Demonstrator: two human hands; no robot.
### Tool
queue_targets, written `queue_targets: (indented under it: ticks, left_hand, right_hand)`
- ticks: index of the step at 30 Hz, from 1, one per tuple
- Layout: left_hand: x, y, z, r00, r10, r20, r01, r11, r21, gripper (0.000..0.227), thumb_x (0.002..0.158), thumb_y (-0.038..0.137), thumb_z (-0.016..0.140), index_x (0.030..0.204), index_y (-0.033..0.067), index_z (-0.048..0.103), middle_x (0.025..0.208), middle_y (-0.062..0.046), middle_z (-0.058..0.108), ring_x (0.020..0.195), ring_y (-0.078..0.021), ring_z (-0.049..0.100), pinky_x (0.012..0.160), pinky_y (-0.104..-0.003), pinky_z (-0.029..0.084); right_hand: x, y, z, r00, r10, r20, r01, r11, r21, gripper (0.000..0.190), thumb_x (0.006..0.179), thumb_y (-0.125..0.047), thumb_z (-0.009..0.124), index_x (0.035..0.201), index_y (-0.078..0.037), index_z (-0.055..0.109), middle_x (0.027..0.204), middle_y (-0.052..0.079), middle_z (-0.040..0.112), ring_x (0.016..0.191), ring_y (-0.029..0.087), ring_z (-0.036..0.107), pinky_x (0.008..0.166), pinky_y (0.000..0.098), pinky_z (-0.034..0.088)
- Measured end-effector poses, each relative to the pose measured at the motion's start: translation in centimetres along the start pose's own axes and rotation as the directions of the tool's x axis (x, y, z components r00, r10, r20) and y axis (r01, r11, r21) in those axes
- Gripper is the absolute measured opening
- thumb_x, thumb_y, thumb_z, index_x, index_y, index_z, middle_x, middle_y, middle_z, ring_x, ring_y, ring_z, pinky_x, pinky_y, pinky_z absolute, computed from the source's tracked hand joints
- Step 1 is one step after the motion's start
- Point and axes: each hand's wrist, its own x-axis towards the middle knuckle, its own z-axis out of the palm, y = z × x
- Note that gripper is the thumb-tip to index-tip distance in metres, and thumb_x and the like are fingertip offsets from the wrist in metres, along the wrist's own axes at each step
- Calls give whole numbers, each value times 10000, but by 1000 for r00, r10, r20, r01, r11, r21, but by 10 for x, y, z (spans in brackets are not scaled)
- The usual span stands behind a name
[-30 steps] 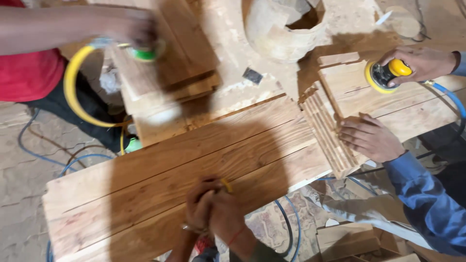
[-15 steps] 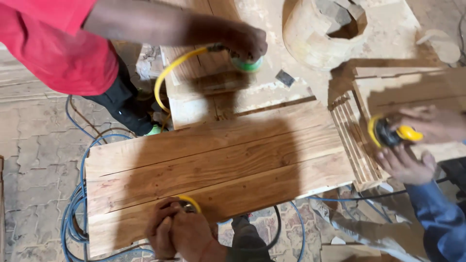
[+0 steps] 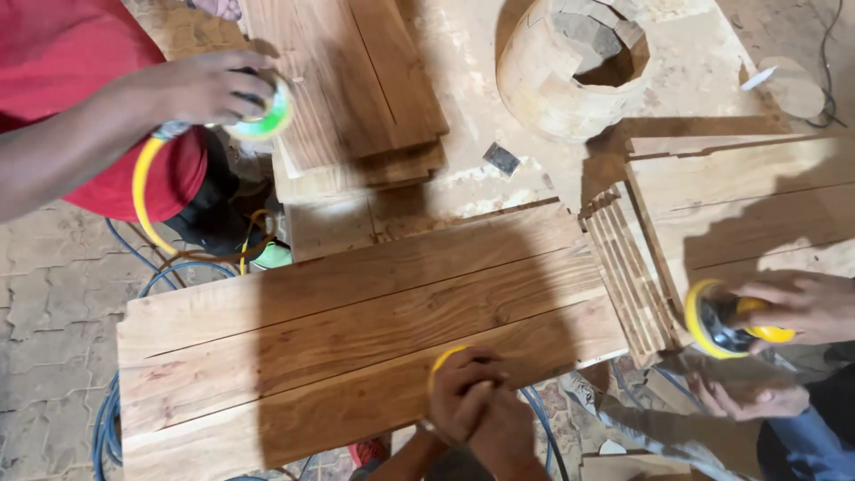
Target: The person uses a power sander to smooth several wooden panels, moving the tool across the surface and edges of each piece.
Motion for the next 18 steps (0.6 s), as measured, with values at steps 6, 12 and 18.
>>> queue_targets:
  ticks: [6, 12, 18]
  left_hand:
    - [65, -26, 82, 982, -41, 187, 55, 996, -68, 219, 886, 234, 606, 961, 92, 754, 1132, -116, 746, 965, -274, 724, 875, -358, 579]
    - [132, -56, 118, 974, -92, 207, 111, 990, -84, 212, 907, 207, 594, 1007, 98, 747, 1040, -96, 732, 987, -250, 718, 905, -335, 570]
    - [172, -89, 80, 992, -75, 106, 85, 992, -90, 247, 897, 141, 564, 1045, 50, 740, 1084, -111, 740, 1015, -243, 717, 943, -334, 565]
  right_hand:
    - [33, 78, -53, 941, 316, 122, -298, 944, -144, 200, 781, -279, 692, 895, -115, 673, 819, 106, 695, 765, 315, 687, 641, 441, 559]
    - [111, 105, -94, 903, 387, 185, -350, 914, -204, 230, 847, -290, 626, 989, -110, 646, 924, 96, 683, 874, 299, 669, 737, 424, 550]
    - [182, 81, -83, 875, 367, 317, -302, 923, -237, 266, 913, -301, 559, 1084, -105, 618, 1029, 86, 672, 983, 283, 652, 834, 407, 541]
